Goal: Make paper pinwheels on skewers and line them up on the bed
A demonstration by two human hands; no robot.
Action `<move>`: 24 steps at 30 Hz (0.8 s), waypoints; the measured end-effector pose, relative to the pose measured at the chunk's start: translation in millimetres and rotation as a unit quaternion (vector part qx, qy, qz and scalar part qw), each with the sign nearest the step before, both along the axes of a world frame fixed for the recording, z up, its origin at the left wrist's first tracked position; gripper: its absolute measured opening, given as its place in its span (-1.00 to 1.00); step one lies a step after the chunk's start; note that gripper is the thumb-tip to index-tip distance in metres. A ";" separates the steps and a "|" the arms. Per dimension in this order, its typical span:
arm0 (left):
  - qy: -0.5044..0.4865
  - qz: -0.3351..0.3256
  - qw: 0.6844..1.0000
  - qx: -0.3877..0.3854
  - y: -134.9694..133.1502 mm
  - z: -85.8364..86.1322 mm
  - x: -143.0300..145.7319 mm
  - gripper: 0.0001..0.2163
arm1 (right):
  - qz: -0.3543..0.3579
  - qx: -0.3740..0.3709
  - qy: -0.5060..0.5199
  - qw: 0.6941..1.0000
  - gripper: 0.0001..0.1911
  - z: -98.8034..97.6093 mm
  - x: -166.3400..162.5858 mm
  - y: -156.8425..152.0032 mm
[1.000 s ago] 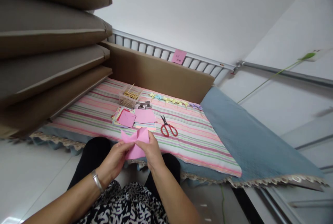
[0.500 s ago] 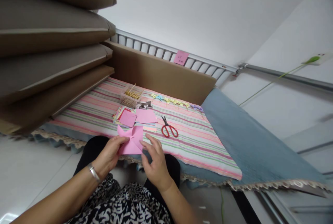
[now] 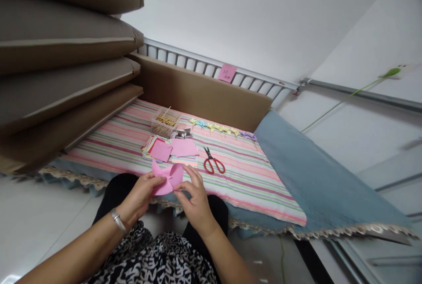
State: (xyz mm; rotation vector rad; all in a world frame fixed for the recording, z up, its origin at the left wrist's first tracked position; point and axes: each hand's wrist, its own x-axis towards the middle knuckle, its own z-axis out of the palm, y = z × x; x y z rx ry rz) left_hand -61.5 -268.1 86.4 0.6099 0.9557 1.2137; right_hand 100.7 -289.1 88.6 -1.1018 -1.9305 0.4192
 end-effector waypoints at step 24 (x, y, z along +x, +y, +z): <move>0.058 -0.068 0.996 0.031 -6.4 -13.8 -0.9 -0.82 | -0.109 -0.166 0.029 0.980 -0.94 7.0 -15.7 7.5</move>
